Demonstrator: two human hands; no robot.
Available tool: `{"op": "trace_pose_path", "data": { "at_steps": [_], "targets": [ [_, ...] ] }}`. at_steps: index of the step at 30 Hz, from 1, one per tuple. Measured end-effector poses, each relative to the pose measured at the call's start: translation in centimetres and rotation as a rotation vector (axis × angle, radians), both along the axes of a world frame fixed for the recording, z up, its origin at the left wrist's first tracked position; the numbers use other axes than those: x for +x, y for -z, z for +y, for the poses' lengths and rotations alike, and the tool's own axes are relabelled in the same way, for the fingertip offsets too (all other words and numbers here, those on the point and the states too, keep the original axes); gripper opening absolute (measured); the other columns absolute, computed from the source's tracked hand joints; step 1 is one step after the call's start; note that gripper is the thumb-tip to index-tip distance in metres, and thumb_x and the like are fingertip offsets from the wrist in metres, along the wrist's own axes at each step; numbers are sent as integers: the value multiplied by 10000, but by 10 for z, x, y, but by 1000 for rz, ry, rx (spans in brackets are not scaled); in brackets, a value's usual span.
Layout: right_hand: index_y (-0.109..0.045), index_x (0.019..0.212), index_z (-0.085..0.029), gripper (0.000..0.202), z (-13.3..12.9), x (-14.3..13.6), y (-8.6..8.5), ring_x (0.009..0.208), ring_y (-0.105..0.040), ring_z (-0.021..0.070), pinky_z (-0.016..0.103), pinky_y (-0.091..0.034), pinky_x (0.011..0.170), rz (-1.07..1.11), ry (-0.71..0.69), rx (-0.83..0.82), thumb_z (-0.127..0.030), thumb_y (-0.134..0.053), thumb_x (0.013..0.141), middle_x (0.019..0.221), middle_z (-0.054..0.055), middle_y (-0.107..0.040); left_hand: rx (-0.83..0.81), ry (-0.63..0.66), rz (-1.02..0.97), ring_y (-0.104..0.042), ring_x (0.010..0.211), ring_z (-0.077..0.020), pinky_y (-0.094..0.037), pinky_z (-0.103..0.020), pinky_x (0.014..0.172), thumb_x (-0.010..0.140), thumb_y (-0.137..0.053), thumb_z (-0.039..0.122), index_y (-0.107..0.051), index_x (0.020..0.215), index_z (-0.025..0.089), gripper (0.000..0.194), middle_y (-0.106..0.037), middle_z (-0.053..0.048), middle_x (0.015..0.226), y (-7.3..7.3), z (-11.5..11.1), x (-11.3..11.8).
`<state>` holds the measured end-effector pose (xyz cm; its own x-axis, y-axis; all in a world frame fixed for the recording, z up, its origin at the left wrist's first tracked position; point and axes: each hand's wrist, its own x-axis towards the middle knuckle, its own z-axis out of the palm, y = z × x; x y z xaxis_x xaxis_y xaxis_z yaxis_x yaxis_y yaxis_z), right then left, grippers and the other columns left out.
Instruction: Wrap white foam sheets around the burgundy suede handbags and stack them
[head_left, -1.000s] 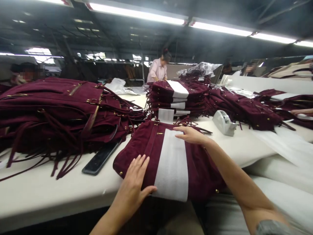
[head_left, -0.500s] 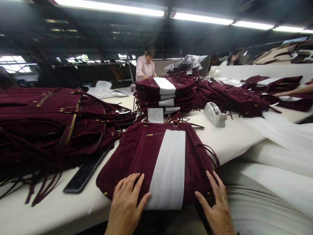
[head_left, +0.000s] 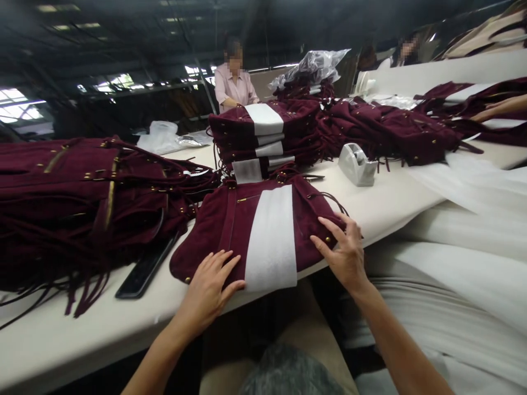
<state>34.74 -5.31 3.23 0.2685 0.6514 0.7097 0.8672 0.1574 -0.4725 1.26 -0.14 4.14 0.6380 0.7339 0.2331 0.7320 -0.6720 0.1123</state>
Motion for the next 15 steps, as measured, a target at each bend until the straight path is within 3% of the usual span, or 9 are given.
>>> {"op": "trace_pose_path", "data": {
  "at_steps": [3, 5, 9, 15],
  "targets": [
    [-652, 1214, -285, 341, -23, 4, -7, 1303, -431, 354, 556, -325, 1102, -179, 5, -32, -368, -655, 883, 1445, 81, -449, -35, 8, 43, -427, 1340, -304, -297, -536, 1139, 896, -531, 568, -517, 1360, 209, 587, -505, -128, 1419, -8, 4, -25],
    [-645, 1218, -291, 346, -30, 8, -15, 1295, -454, 346, 572, -276, 1128, -281, -129, -85, -384, -651, 885, 1386, 64, -528, -80, 4, 61, -422, 1347, -293, -282, -529, 1148, 877, -567, 564, -498, 1373, 210, 613, -488, -134, 1432, -13, 9, -39],
    [-600, 1274, -267, 477, -16, 13, -25, 1258, -501, 328, 605, -181, 1154, -466, -440, -228, -516, -635, 869, 1253, 68, -633, -170, -47, 76, -375, 1376, -298, -270, -522, 1154, 819, -664, 536, -443, 1406, 186, 718, -442, -155, 1461, -19, 21, -54],
    [-672, 1043, -231, 398, 4, 17, -16, 1082, -598, 293, 581, -265, 1119, -519, -535, -325, -571, -638, 839, 1056, 75, -686, -215, 4, 32, -457, 1292, -285, -398, -431, 1076, 805, -715, 455, -450, 1388, 179, 697, -480, -156, 1386, -20, 28, -69]
  ]
}}
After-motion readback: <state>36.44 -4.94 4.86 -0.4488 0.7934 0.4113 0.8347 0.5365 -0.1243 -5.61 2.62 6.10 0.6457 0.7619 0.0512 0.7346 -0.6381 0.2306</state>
